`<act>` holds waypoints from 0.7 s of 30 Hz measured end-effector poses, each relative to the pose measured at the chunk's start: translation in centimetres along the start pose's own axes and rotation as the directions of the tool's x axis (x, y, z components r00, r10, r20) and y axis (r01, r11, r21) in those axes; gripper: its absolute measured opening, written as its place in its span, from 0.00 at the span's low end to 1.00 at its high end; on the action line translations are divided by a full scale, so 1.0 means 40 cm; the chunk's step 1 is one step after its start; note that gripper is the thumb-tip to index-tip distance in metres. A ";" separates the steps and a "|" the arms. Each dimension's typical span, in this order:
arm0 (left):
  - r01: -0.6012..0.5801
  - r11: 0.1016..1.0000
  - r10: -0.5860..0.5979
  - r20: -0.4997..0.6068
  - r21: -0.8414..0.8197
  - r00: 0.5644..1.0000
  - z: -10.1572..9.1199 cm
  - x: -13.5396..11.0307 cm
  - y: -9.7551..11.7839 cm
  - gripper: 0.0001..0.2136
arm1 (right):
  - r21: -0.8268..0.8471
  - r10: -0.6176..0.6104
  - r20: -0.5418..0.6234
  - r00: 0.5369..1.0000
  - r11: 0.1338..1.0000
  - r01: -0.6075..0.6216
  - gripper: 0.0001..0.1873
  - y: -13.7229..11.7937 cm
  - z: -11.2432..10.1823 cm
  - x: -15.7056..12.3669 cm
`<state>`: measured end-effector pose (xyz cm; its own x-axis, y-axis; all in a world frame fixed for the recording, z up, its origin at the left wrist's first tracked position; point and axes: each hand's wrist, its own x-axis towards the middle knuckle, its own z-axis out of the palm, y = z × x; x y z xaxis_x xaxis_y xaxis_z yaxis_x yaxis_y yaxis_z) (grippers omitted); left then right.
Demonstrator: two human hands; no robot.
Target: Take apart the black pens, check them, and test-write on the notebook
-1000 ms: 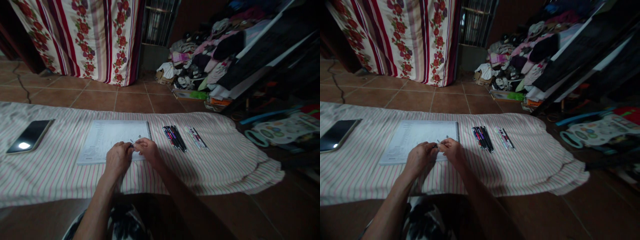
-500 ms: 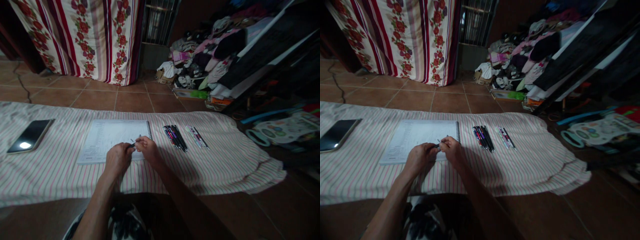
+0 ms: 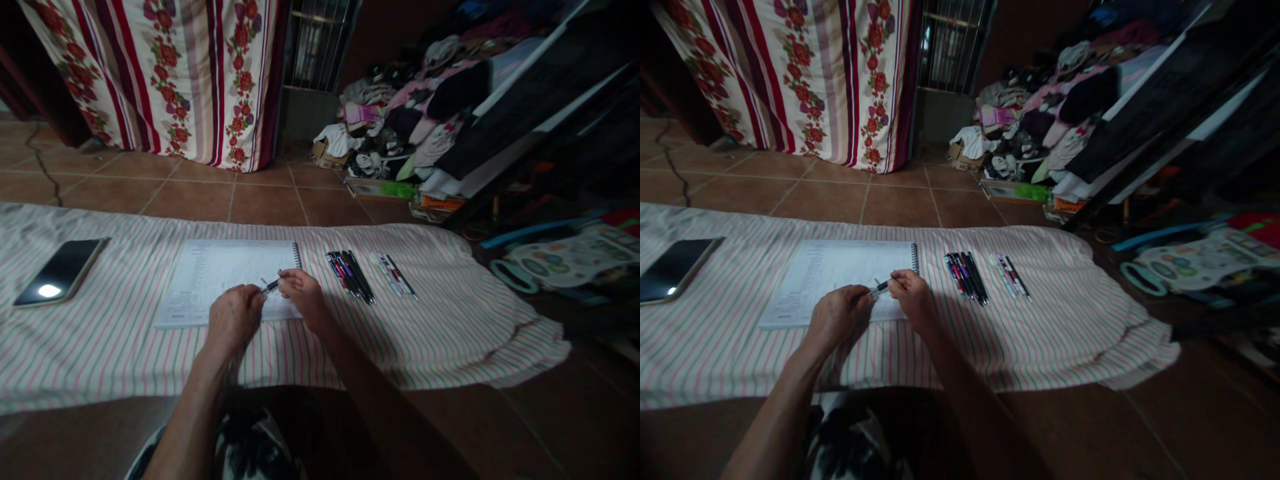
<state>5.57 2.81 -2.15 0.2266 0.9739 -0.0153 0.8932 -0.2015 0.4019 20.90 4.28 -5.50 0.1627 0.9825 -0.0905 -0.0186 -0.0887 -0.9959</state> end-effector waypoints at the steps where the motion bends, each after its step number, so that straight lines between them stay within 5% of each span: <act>1: -0.003 1.000 0.003 -0.003 0.007 1.000 0.000 0.000 -0.001 0.12 | 0.003 0.012 -0.011 1.000 1.000 -0.012 0.12 -0.003 -0.002 0.000; 10: 0.009 0.999 -0.009 -0.020 0.044 1.000 0.006 0.004 -0.011 0.11 | -0.019 0.014 -0.063 0.998 1.000 -0.015 0.14 -0.011 -0.026 0.013; 15: 0.044 0.997 -0.042 -0.031 0.069 0.999 0.004 0.005 -0.013 0.12 | -0.064 -0.083 -0.131 0.988 0.995 0.075 0.15 0.006 -0.047 0.049; 21: 0.050 0.995 -0.045 -0.059 0.081 0.997 0.004 0.006 -0.015 0.11 | -0.484 -0.323 -0.199 0.925 0.853 0.194 0.09 0.026 -0.067 0.101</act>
<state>5.13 3.15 -2.53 0.1625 0.9865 0.0207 0.9319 -0.1604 0.3254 24.19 7.73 -6.93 0.3533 0.9049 0.2374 0.4931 0.0356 -0.8693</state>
